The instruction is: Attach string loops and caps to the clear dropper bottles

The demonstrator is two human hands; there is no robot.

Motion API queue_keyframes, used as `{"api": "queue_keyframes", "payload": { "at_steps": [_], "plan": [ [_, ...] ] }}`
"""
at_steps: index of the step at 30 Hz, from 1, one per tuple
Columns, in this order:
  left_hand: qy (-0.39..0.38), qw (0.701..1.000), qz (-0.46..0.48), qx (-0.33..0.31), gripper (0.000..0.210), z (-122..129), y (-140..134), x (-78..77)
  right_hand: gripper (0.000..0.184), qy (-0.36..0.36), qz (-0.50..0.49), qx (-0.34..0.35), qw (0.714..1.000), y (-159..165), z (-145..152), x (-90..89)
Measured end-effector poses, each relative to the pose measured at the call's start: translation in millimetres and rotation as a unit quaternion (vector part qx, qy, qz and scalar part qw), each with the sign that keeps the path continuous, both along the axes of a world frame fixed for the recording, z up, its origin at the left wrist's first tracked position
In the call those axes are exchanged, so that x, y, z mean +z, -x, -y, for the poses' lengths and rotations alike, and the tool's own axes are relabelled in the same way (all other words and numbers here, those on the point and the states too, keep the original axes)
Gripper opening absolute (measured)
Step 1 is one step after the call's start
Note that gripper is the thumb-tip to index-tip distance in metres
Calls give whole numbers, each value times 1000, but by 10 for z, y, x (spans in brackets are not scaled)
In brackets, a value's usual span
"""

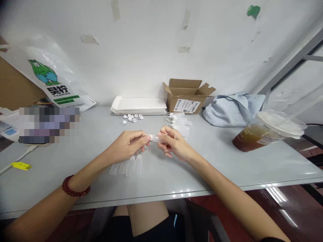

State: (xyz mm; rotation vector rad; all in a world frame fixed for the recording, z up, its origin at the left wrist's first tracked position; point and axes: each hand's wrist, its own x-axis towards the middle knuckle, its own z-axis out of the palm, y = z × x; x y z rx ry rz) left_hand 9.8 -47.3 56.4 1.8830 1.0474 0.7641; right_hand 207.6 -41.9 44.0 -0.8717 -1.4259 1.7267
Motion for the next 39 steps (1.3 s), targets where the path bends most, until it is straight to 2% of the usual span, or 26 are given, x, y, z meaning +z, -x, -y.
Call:
{"api": "queue_keyframes", "payload": {
  "at_steps": [2,4,10,13,14,16,20,22,24,26,28,31,34,36,39],
  "plan": [
    [31,999,-20,-2,38,-4,2,-7,37,-7,13,5,1000,-3,-8,-11],
    [24,1000,-20,-1,34,-4,-1,-27,35,-11,26,13,1000,-9,-16,-25],
    [-113,993,-14,-9,13,1,-1,-75,34,-2,34,28,999,-19,-21,-61],
    [-111,994,-6,-14,11,5,9,-59,33,-19,50,28,998,-8,-14,-61],
    [-89,996,1,-12,11,5,12,-49,31,-43,63,18,997,-2,-11,-60],
    [-30,999,19,3,11,0,14,-24,27,-136,103,-24,985,11,-4,-62],
    [77,995,53,35,20,-34,16,22,15,-362,178,-139,904,42,15,-96],
    [124,990,58,17,29,-54,20,32,11,-415,189,-167,874,59,29,-121],
    [153,987,57,-4,36,-60,27,29,11,-433,188,-178,864,72,45,-134],
    [137,989,52,-8,39,-48,31,18,14,-421,176,-183,871,78,61,-129],
    [87,995,38,4,41,-23,26,4,19,-383,158,-191,890,77,70,-111],
    [-18,1000,-4,22,36,8,4,-21,25,-279,116,-189,934,73,62,-91],
    [-144,988,-49,29,27,4,-11,-51,28,-176,61,-172,967,81,31,-100],
    [-199,977,-67,26,23,-12,-11,-76,29,-135,30,-168,976,88,10,-113],
    [-241,967,-75,16,19,-33,-9,-112,28,-93,4,-165,982,93,-6,-117]
  ]
}}
